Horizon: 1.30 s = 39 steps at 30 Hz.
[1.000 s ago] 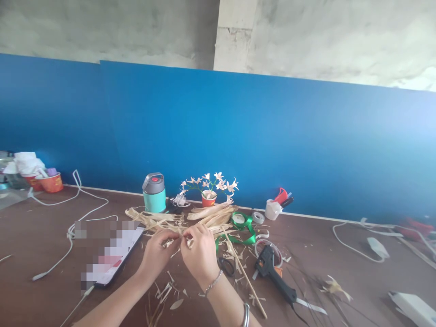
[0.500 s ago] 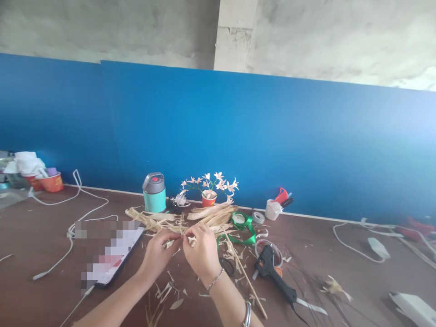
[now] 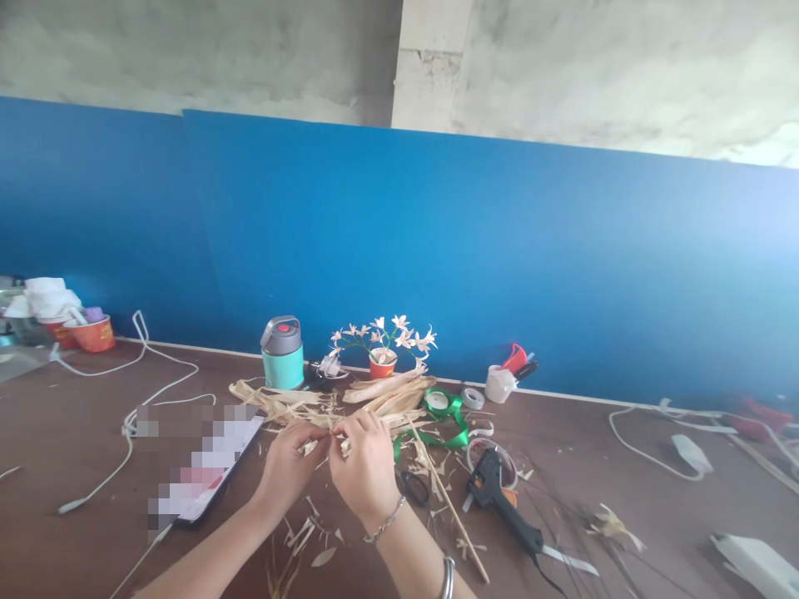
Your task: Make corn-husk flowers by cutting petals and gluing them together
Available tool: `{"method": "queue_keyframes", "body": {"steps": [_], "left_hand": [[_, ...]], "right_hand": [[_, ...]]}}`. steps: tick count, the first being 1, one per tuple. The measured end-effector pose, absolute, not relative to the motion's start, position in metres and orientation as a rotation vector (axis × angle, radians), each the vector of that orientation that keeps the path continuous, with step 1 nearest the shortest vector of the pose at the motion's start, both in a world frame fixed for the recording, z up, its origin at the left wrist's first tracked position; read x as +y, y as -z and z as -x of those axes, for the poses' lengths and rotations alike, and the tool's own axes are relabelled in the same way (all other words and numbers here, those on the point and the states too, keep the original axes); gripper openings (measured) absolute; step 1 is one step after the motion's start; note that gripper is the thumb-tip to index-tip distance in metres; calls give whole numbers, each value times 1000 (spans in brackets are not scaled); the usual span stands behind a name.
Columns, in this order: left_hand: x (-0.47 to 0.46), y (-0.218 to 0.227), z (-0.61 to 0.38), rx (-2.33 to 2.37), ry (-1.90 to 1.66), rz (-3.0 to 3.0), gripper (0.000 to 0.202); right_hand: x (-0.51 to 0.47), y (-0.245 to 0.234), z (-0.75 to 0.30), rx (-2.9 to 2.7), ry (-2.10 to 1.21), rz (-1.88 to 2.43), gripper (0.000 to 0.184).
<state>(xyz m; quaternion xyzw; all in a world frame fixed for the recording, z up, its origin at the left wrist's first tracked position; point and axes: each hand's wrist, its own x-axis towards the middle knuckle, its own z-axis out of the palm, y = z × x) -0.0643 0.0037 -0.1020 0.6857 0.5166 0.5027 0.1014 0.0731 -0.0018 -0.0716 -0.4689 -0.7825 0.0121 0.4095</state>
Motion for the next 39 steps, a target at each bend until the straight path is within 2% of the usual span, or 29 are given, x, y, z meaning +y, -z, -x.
{"method": "queue_keyframes", "body": {"steps": [20,35,39], "left_hand": [[4,104,64,1518,-1515,-1987,16],[6,108,66,1499,-1485,-1816,14],[7,105,69,1458,-1460,-1625,20]], "right_hand": [[-9,78,-66,-2086,238,1131,10],[-9,74,-69,-2158,234,986,13],[-10,71,-71,-2084,146,1016,14]]}}
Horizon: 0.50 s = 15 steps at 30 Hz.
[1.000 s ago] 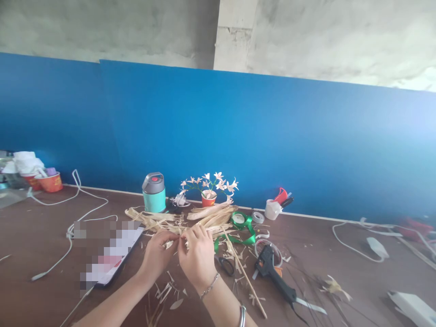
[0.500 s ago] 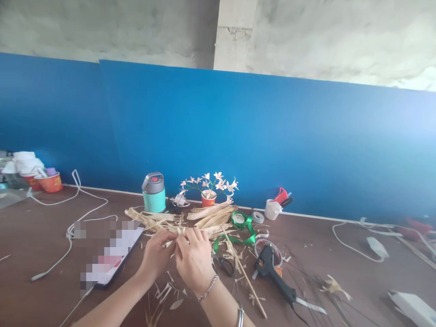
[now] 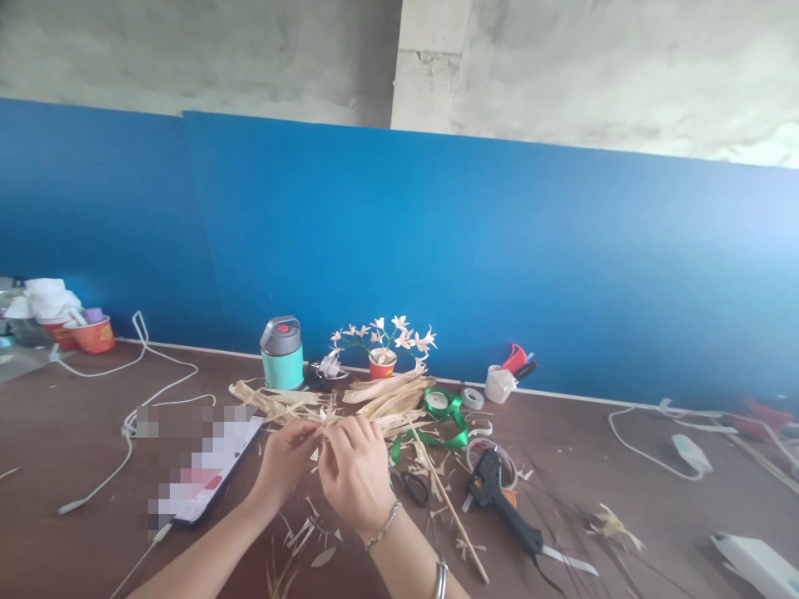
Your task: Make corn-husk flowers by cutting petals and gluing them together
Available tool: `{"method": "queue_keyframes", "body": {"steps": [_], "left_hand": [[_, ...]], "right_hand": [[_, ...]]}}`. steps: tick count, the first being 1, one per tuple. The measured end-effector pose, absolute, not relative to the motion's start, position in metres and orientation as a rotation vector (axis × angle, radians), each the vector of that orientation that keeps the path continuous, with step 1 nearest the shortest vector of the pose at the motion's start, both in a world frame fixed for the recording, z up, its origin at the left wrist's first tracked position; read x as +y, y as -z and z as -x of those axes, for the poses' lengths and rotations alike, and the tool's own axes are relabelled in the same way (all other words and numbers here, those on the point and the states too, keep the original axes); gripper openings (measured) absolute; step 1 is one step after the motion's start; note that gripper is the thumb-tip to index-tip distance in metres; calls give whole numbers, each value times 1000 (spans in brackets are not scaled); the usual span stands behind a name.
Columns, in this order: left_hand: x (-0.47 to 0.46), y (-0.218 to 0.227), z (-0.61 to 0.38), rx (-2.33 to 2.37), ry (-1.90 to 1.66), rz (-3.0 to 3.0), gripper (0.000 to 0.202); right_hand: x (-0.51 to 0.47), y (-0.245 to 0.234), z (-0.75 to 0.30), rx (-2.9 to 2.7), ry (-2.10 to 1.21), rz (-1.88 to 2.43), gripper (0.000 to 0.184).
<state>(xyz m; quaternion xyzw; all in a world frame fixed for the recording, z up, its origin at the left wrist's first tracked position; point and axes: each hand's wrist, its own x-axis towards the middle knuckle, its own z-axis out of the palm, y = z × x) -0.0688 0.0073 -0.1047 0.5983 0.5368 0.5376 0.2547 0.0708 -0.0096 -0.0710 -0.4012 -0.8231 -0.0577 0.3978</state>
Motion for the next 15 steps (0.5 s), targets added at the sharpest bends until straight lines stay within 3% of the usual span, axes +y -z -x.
{"method": "queue_keyframes", "body": {"steps": [5,15], "left_hand": [[5,97,69,1350,-1448,-1405,29],[4,99,69,1249,-1460,-1492,26]], "right_hand": [[-5,72,-75,-1868,121,1105,14],[-2,72,-77,-1900,153,1073,23]]}}
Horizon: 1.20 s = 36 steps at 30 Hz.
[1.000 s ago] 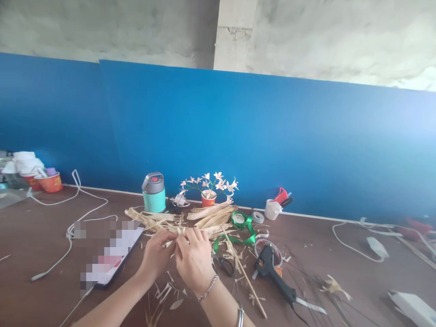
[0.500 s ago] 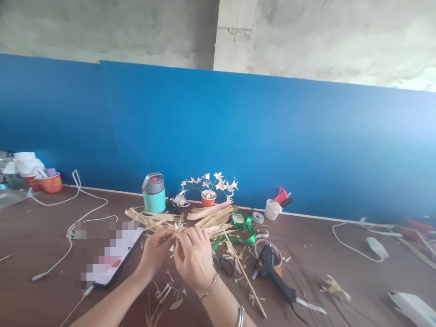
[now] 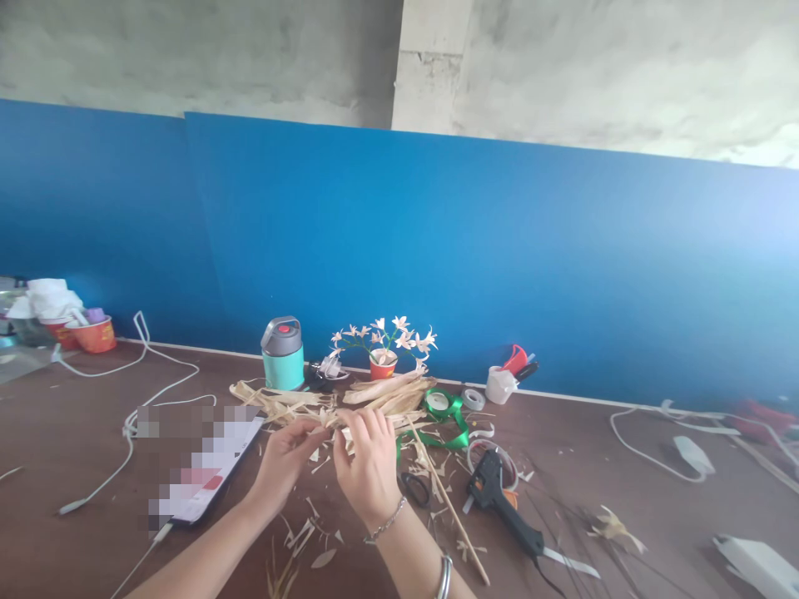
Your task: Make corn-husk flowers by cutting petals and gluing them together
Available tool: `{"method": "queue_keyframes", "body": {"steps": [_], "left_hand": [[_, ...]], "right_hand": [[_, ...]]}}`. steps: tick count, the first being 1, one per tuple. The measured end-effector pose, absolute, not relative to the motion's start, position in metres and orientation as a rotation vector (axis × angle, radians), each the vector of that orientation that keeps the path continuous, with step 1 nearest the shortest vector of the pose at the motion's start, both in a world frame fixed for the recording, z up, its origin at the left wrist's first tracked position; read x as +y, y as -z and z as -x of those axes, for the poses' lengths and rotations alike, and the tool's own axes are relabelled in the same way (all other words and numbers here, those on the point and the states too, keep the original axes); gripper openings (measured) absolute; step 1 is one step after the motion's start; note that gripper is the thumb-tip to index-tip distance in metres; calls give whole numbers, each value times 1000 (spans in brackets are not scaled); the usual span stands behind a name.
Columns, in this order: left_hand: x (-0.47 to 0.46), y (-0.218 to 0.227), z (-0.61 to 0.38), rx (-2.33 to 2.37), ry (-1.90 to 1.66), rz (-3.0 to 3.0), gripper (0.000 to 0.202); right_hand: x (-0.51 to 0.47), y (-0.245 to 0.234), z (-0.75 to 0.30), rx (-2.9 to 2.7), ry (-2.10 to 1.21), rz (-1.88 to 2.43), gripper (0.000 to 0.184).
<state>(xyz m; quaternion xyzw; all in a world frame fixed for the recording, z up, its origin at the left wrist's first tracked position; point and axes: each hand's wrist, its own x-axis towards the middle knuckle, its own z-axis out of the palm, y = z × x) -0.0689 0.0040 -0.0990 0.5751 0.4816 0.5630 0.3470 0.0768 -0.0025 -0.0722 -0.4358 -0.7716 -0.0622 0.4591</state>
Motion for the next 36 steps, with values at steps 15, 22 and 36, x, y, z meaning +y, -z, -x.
{"method": "queue_keyframes", "body": {"steps": [15,22,36], "left_hand": [[4,101,68,1310,-1504,-1638,20],[3,100,67,1317,-1532,-1643,16],[1,97,67,1302,-1491,-1593,19]], "right_hand": [[-5,70,-76,-1985,253,1038,10],[-5,71,-76,-1993,237,1041,10],[-1,72,-79,-1777,-167,984,24]]}}
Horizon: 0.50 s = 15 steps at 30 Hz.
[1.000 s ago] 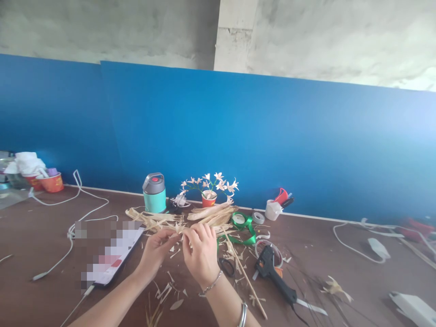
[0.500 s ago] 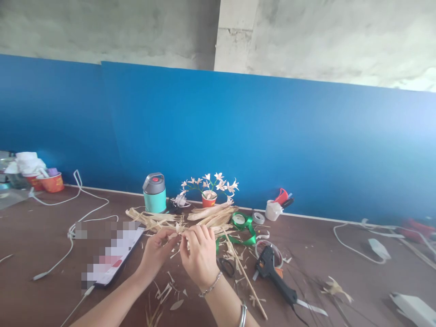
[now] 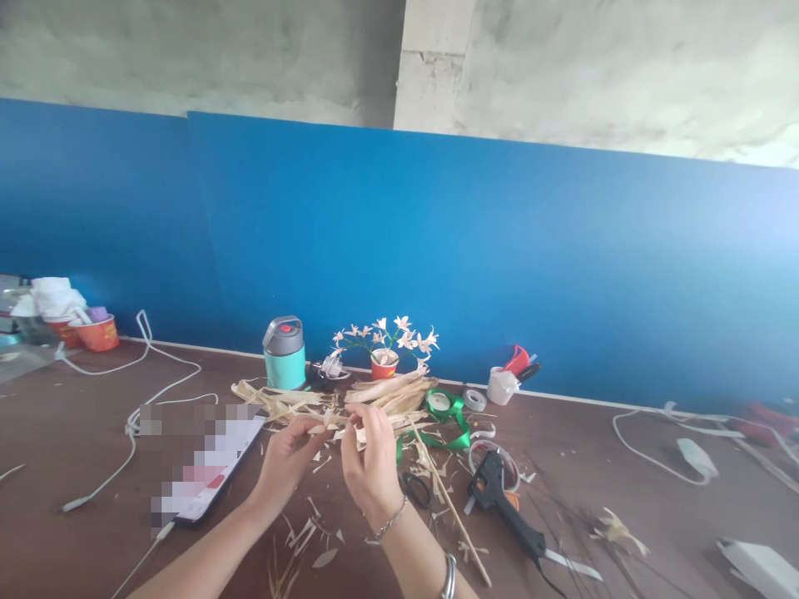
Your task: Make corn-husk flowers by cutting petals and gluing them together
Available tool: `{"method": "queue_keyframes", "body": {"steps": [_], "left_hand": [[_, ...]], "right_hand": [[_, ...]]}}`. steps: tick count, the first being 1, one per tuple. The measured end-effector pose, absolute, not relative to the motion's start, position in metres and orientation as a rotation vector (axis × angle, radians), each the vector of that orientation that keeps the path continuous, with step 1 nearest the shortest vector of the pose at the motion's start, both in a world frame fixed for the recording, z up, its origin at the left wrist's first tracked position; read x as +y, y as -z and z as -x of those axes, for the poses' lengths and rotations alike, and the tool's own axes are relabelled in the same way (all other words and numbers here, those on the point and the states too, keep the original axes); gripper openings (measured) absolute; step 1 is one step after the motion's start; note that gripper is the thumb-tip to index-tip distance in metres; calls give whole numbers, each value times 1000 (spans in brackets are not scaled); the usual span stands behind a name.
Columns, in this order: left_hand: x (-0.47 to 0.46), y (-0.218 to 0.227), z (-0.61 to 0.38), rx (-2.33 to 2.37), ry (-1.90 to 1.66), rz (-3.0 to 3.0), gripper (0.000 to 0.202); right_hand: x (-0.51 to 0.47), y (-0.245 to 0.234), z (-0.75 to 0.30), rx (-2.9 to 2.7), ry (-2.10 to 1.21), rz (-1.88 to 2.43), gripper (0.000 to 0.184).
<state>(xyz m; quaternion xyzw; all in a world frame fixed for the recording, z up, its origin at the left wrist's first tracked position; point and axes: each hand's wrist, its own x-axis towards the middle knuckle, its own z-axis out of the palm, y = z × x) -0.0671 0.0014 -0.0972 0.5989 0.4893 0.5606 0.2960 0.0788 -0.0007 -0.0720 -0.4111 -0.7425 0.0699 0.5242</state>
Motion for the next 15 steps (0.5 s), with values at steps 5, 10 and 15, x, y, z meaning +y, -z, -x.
{"method": "queue_keyframes", "body": {"steps": [5,10,15], "left_hand": [[2,95,66,1227,-1443,-1530,19],[2,93,64,1238,-1397,-1450,21],[1,92,63,1264,-1410,-1439,16]], "right_hand": [[8,75,-81,-1852,-233,953,27],[10,75,-83,-1898,-195,901,19],[10,75,-85,-1927,-19,942,16]]}}
